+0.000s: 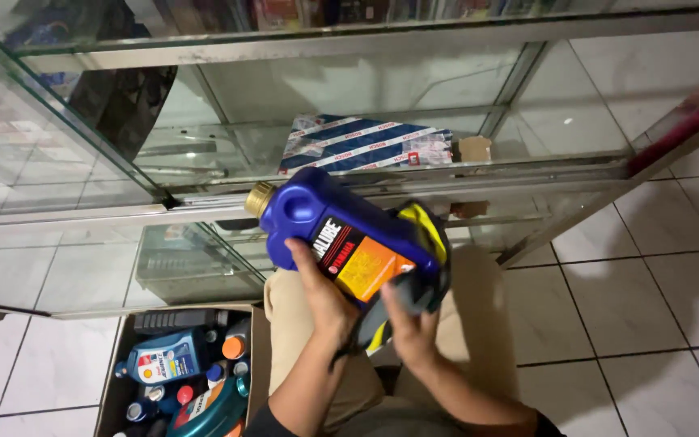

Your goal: The person wipes the glass shelves of a display cabinet using a yellow and grey cloth. They then pick up a blue bottle of Yamalube motor oil and wipe it thoroughly with the cloth before placing it back on the shelf.

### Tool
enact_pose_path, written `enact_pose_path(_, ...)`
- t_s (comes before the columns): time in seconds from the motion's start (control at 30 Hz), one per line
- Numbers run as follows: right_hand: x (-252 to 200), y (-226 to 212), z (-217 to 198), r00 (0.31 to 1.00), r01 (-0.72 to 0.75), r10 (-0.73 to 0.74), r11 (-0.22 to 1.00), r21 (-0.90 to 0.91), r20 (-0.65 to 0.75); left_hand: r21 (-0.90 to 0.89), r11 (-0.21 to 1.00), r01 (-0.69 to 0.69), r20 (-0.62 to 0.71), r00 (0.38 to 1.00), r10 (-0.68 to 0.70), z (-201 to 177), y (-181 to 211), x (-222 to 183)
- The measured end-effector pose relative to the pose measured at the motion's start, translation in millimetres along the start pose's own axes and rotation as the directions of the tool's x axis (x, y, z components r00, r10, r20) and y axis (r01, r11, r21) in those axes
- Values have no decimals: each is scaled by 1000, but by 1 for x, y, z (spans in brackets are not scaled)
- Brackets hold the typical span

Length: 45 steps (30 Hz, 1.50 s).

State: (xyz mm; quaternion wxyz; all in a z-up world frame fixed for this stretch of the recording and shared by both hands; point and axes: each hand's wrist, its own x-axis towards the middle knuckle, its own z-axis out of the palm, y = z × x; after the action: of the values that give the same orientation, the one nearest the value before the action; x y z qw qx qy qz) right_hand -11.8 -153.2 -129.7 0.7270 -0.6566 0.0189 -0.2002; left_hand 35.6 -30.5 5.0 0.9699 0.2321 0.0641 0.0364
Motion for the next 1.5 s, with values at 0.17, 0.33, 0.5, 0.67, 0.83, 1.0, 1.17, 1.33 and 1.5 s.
enact_pose_path(0.17,-33,6,16,910,414,-383,856,-308,159,56,998,-15,-105,994,21,-12,2,2)
enact_pose_path(0.33,-33,29,3,997,72,-71,996,43,-11,18,1000,-18,-75,997,19,-22,-1,5)
enact_pose_path(0.5,-5,-39,1,997,-77,58,898,433,58,160,986,55,41,997,-62,-61,-14,12)
enact_pose_path(0.67,1,29,-66,999,-14,10,992,124,32,188,982,28,37,999,-36,-71,-3,17)
enact_pose_path(0.83,28,-85,-38,853,-423,496,838,-343,161,298,953,-48,82,996,24,-66,10,3)
enact_pose_path(1.0,29,-42,-79,942,164,-78,956,-244,326,673,734,-93,287,947,-144,-31,13,-25)
enact_pose_path(1.17,68,-128,-40,957,58,-23,992,-112,290,650,755,-90,363,909,-204,-30,11,-37)
enact_pose_path(1.33,46,-193,4,888,361,-314,928,-87,336,646,745,-165,382,915,-129,-27,24,-38)
enact_pose_path(1.5,27,-163,0,657,753,-561,515,-409,503,671,707,-222,381,922,-72,-16,42,-37)
